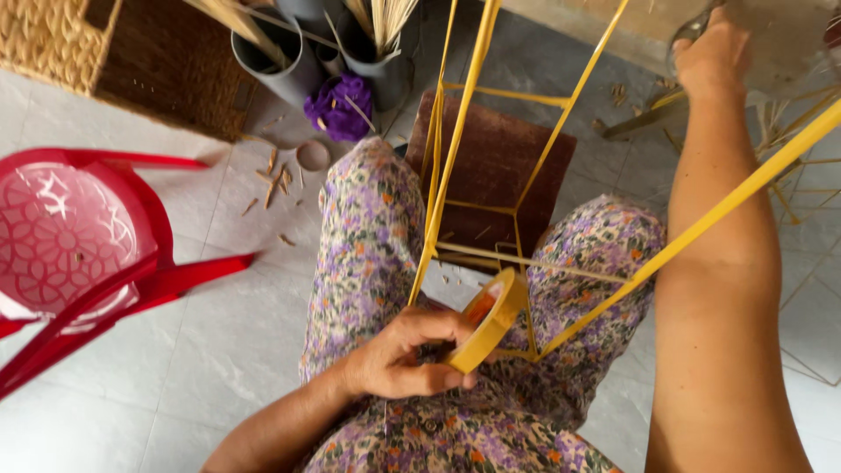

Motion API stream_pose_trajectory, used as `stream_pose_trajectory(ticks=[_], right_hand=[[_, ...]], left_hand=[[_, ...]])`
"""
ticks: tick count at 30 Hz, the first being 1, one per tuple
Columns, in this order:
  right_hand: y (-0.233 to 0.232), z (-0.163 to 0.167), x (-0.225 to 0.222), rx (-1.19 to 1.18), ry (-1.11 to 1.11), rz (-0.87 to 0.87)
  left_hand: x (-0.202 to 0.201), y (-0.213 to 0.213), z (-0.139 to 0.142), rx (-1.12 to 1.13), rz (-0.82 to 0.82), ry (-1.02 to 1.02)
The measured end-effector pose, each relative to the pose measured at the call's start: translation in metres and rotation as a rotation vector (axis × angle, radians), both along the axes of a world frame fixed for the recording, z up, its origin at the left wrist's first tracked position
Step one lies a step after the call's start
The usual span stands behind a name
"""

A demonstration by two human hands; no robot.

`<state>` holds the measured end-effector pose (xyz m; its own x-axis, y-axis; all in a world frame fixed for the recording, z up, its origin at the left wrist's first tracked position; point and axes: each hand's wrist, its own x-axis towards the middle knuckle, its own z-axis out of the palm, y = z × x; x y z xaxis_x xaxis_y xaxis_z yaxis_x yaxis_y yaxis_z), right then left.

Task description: The person sits on the floor and wraps yellow tape around the joints of a yellow bamboo frame, pressing the tape in place and cutting it with scissors. They then gather a bundle of thin bamboo sticks and align them while holding the frame.

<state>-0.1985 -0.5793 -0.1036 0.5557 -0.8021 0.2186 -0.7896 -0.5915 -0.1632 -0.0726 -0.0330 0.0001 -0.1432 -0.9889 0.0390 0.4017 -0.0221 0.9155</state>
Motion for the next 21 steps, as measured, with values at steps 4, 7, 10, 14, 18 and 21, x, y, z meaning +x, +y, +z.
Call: stream_pose_trajectory(ticks=[4,7,10,14,18,21], right_hand=[[0.003,-0.006,-0.020,0.082,-0.156,0.010],[0.011,0.006,-0.036,0.071,-0.433,0.038],[0.060,0.035,-0.074,0.347,-1.071,0.104],[0.198,0.095,-0.126,0.409,-1.277,-0.073],[0.368,0.123,-0.119,0.154,-1.284,0.230],[0.434,0.147,-0.094,0.268,-1.238,0.436]], left_hand=[[0.000,-0.005,0.006,-0.164,0.065,0.021],[0.001,-0.008,0.012,-0.210,0.056,0.011],[-0.005,-0.008,0.016,-0.233,0.065,0.009],[-0.013,-0.007,0.013,-0.281,0.105,-0.043],[-0.026,0.000,0.010,-0.362,0.197,-0.266],[-0.033,0.004,0.014,-0.432,0.268,-0.475]])
